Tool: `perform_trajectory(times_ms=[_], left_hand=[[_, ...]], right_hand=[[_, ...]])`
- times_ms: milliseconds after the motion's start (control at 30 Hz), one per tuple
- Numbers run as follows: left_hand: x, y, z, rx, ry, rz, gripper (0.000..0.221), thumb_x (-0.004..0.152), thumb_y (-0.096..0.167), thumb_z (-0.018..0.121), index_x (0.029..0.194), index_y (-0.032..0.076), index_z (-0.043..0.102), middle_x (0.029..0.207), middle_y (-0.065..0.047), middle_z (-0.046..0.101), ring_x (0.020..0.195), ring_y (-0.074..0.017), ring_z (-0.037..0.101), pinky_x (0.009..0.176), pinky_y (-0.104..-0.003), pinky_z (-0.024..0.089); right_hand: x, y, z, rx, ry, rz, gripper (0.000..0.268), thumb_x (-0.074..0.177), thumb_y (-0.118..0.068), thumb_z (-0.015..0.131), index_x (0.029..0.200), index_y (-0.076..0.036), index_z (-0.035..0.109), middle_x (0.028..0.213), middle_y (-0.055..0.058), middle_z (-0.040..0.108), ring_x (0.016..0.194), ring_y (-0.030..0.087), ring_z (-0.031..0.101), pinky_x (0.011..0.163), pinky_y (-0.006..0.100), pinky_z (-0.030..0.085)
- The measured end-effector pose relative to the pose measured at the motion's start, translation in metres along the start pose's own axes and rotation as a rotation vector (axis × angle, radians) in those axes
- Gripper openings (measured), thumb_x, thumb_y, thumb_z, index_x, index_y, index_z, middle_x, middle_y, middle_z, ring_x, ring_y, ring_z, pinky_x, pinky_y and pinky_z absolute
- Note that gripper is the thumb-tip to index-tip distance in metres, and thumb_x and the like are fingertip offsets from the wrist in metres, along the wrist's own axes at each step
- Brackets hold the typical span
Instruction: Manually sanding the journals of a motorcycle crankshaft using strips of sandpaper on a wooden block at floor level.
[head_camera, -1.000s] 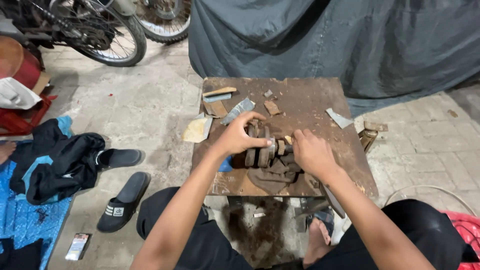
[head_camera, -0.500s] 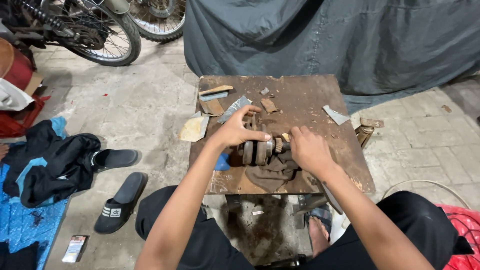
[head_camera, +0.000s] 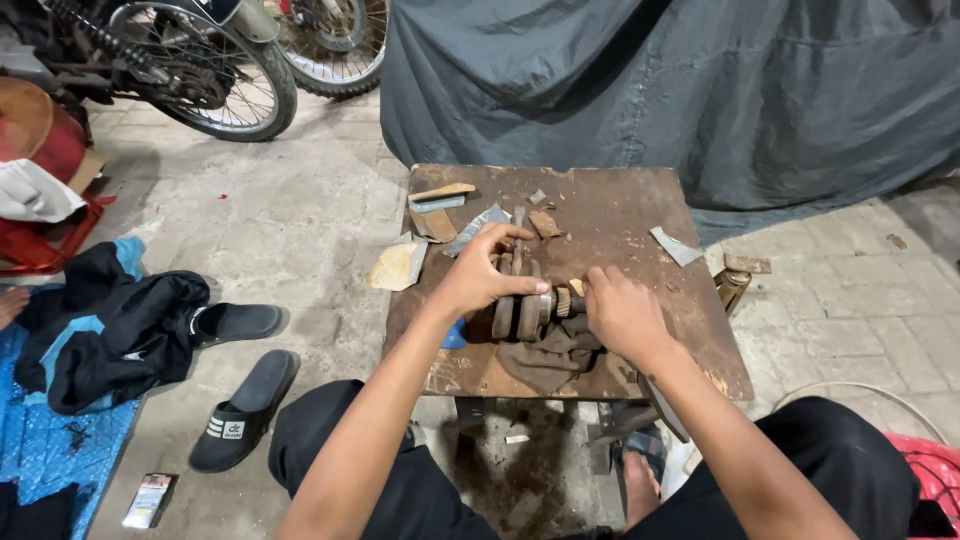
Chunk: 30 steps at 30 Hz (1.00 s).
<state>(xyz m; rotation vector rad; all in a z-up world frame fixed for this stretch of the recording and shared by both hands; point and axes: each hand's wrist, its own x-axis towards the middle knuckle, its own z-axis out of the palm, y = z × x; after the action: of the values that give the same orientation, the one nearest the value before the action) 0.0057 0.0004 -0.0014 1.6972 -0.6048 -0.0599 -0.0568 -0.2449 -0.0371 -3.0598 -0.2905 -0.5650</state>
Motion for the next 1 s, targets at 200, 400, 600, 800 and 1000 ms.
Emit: perform_trajectory(times_ms=[200, 400, 600, 800, 1000], left_hand=[[0.001, -0.004, 0.001, 0.017, -0.007, 0.003, 0.079, 0.059, 0.035, 0.101, 0.126, 0.011, 0.068, 0.130, -0.019, 0.054, 0.118, -0.0391, 0.060, 0.108, -0.051, 0.049], [0.003, -0.005, 0.001, 0.029, -0.007, 0.007, 0.077, 0.061, 0.037, 0.100, 0.127, 0.014, 0.068, 0.128, -0.015, 0.054, 0.119, -0.0368, 0.059, 0.108, -0.051, 0.048], [0.003, -0.006, 0.004, 0.030, 0.016, 0.029, 0.074, 0.061, 0.037, 0.099, 0.124, 0.012, 0.069, 0.128, -0.015, 0.055, 0.117, -0.0321, 0.057, 0.109, -0.050, 0.048], [0.002, -0.007, 0.003, 0.059, 0.017, 0.051, 0.072, 0.062, 0.035, 0.098, 0.124, 0.013, 0.069, 0.127, -0.013, 0.056, 0.116, -0.0300, 0.058, 0.108, -0.048, 0.049], [0.004, 0.002, 0.000, 0.116, -0.037, 0.026, 0.069, 0.068, 0.039, 0.094, 0.125, 0.013, 0.068, 0.130, -0.016, 0.055, 0.122, -0.0358, 0.058, 0.108, -0.050, 0.049]], right_hand=[[0.000, 0.001, 0.001, -0.008, -0.005, 0.015, 0.021, 0.097, -0.026, 0.049, 0.100, -0.012, 0.064, 0.083, 0.009, 0.062, 0.077, 0.039, 0.074, 0.067, 0.047, 0.061], [0.000, -0.001, -0.003, 0.008, -0.005, 0.014, 0.020, 0.097, -0.026, 0.049, 0.100, -0.012, 0.063, 0.084, 0.010, 0.061, 0.078, 0.040, 0.074, 0.067, 0.048, 0.061], [0.001, 0.001, 0.000, 0.034, -0.054, 0.060, 0.023, 0.098, -0.027, 0.046, 0.104, -0.013, 0.063, 0.087, 0.011, 0.063, 0.080, 0.041, 0.074, 0.071, 0.050, 0.061], [0.000, 0.002, -0.001, 0.027, -0.025, 0.051, 0.022, 0.098, -0.026, 0.048, 0.106, -0.015, 0.065, 0.088, 0.009, 0.064, 0.082, 0.038, 0.075, 0.072, 0.048, 0.061], [0.019, 0.002, -0.041, 0.230, -0.269, 0.125, 0.026, 0.101, -0.030, 0.048, 0.101, -0.010, 0.064, 0.090, 0.014, 0.068, 0.091, 0.041, 0.073, 0.076, 0.048, 0.059]])
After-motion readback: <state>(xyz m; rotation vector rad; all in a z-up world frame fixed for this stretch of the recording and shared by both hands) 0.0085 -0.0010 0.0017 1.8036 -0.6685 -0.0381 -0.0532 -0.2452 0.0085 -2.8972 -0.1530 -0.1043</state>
